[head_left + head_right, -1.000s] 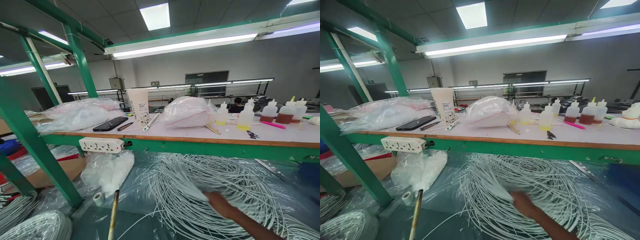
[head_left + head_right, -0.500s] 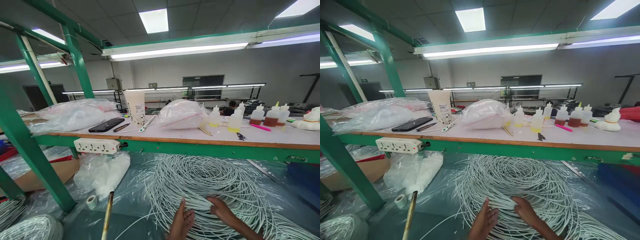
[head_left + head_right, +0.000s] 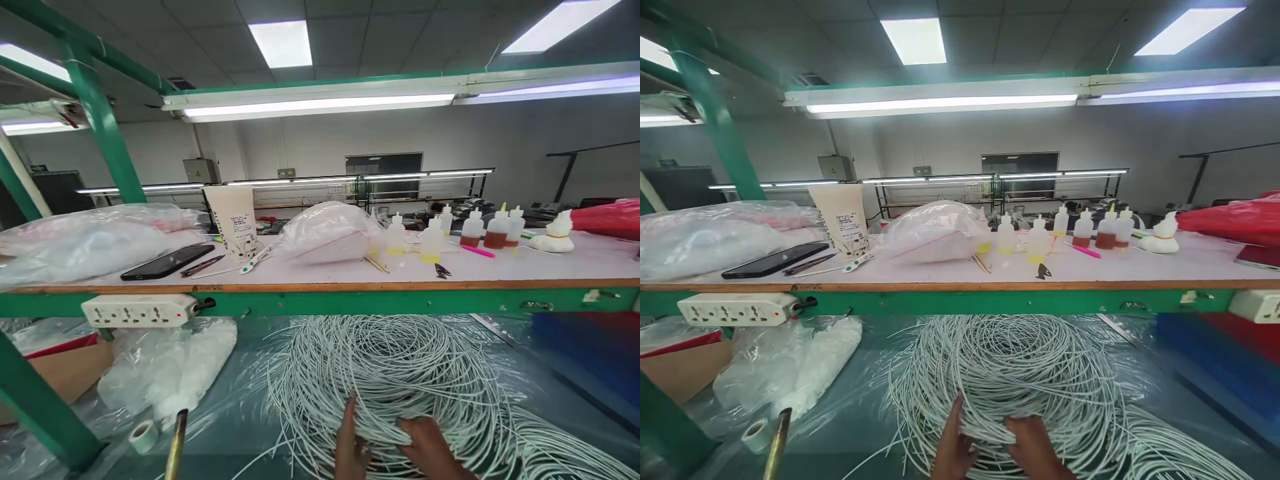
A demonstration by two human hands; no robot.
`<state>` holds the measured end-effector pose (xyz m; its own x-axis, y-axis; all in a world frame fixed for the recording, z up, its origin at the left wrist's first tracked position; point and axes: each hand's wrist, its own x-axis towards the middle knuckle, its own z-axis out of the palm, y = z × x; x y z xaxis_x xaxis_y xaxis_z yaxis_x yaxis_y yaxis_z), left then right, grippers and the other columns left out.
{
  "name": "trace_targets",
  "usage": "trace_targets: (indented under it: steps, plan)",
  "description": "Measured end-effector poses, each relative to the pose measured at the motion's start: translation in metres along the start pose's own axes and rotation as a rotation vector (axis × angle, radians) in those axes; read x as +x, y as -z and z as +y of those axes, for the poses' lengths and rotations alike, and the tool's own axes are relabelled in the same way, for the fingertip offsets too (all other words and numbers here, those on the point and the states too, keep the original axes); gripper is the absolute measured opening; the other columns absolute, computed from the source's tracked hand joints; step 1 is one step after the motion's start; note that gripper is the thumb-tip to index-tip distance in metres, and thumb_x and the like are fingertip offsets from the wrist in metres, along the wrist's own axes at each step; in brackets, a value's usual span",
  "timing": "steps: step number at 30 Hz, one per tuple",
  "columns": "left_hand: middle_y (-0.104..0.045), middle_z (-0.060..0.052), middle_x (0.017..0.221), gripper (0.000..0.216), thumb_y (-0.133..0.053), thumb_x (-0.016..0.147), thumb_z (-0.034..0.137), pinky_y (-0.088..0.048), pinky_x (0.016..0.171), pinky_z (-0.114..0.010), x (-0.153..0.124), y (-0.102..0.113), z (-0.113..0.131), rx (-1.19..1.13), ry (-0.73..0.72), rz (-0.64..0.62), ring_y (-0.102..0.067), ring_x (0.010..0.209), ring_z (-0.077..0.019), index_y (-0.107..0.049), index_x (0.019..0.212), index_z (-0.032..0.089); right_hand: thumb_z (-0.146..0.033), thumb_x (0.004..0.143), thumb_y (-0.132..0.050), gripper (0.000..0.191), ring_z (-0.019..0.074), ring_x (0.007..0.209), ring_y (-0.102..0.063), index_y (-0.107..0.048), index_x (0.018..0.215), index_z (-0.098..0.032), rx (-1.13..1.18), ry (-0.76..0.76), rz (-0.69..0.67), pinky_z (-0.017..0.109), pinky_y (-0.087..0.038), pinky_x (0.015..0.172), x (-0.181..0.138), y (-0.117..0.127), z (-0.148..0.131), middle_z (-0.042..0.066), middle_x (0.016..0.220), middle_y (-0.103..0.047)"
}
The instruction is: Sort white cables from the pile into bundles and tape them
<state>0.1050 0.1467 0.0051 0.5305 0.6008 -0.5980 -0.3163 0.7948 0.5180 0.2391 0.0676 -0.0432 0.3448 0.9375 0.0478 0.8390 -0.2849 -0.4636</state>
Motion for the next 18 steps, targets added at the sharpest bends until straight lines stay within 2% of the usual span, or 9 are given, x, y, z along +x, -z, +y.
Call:
trace_targets:
  steps: [2, 4, 6, 8, 10, 12, 14, 16, 18]
  plan:
    - [-0.04, -0.017, 0.13, 0.075, -0.039, 0.07, 0.065, -0.024, 0.103, -0.045, 0.007, 0.023, -0.022, -0.072, -0.013, 0.14, -0.028, 0.128, -0.0287, -0.025, 0.13, 0.022, -0.014, 0.063, -0.05, 0.015, 0.0204, 0.075, -0.062, -0.062, 0.07, -0.02, -0.003, -0.052, 0.046, 0.023, -0.04, 0.065, -0.002, -0.005, 0.002, 0.002, 0.07, -0.068]
    - [-0.03, -0.017, 0.139, 0.08, -0.031, 0.07, 0.07, -0.02, 0.104, -0.046, 0.011, 0.034, -0.038, -0.103, -0.014, 0.161, -0.024, 0.13, -0.0278, -0.016, 0.133, 0.023, -0.016, 0.071, -0.041, 0.021, 0.0184, 0.077, -0.062, -0.061, 0.079, -0.019, 0.001, -0.092, 0.09, 0.023, -0.039, 0.065, 0.005, 0.002, 0.001, 0.003, 0.077, -0.068]
    - [-0.033, -0.018, 0.137, 0.07, -0.037, 0.075, 0.059, -0.018, 0.106, -0.045, 0.013, 0.032, -0.046, -0.045, -0.037, 0.115, -0.026, 0.13, -0.0277, -0.022, 0.131, 0.021, -0.018, 0.074, -0.037, 0.024, 0.0183, 0.079, -0.061, -0.06, 0.081, -0.019, -0.005, -0.09, 0.096, 0.023, -0.039, 0.066, 0.012, 0.014, -0.001, 0.004, 0.08, -0.068]
    - [-0.043, -0.017, 0.13, 0.061, -0.053, 0.075, 0.042, -0.016, 0.107, -0.043, 0.013, 0.022, -0.045, -0.021, -0.113, 0.082, -0.03, 0.128, -0.0276, -0.03, 0.127, 0.02, -0.017, 0.07, -0.041, 0.021, 0.0208, 0.08, -0.061, -0.061, 0.076, -0.019, -0.027, -0.047, 0.054, 0.025, -0.039, 0.067, 0.015, 0.021, -0.004, 0.005, 0.079, -0.068]
    - [-0.056, -0.014, 0.115, 0.058, -0.064, 0.069, 0.029, -0.024, 0.105, -0.036, 0.014, 0.012, -0.038, -0.102, -0.172, 0.045, -0.04, 0.122, -0.0253, -0.039, 0.12, 0.019, -0.015, 0.062, -0.046, 0.018, 0.0238, 0.081, -0.061, -0.062, 0.069, -0.019, -0.057, 0.013, -0.017, 0.027, -0.039, 0.069, 0.009, 0.02, -0.006, 0.006, 0.076, -0.068]
    - [-0.065, -0.007, 0.095, 0.044, -0.064, 0.069, 0.025, -0.037, 0.095, -0.028, 0.017, 0.007, -0.029, -0.202, -0.168, 0.034, -0.054, 0.107, -0.0206, -0.046, 0.108, 0.02, -0.013, 0.056, -0.049, 0.018, 0.0247, 0.081, -0.062, -0.063, 0.066, -0.019, -0.073, 0.062, -0.087, 0.028, -0.039, 0.071, -0.004, 0.011, -0.005, 0.005, 0.075, -0.069]
    - [-0.065, -0.003, 0.077, 0.025, -0.059, 0.073, 0.025, -0.047, 0.08, -0.024, 0.023, 0.007, -0.024, -0.252, -0.126, 0.053, -0.063, 0.082, -0.0163, -0.049, 0.096, 0.021, -0.012, 0.055, -0.05, 0.02, 0.0239, 0.082, -0.062, -0.063, 0.067, -0.02, -0.073, 0.079, -0.125, 0.026, -0.039, 0.071, -0.019, 0.0, -0.002, 0.005, 0.079, -0.069]
    - [-0.062, -0.001, 0.065, 0.016, -0.06, 0.074, 0.022, -0.05, 0.065, -0.023, 0.026, 0.006, -0.023, -0.266, -0.062, 0.061, -0.062, 0.06, -0.013, -0.05, 0.086, 0.019, -0.013, 0.054, -0.051, 0.02, 0.0232, 0.08, -0.062, -0.064, 0.068, -0.02, -0.062, 0.065, -0.136, 0.025, -0.039, 0.069, -0.032, -0.008, 0.003, 0.004, 0.079, -0.069]
    - [-0.059, -0.001, 0.055, 0.015, -0.065, 0.069, 0.016, -0.046, 0.048, -0.02, 0.023, -0.003, -0.019, -0.245, -0.009, 0.04, -0.053, 0.042, -0.0089, -0.05, 0.075, 0.017, -0.013, 0.053, -0.053, 0.018, 0.0223, 0.074, -0.062, -0.063, 0.066, -0.02, -0.042, 0.044, -0.136, 0.024, -0.039, 0.063, -0.036, -0.004, 0.007, 0.003, 0.073, -0.069]
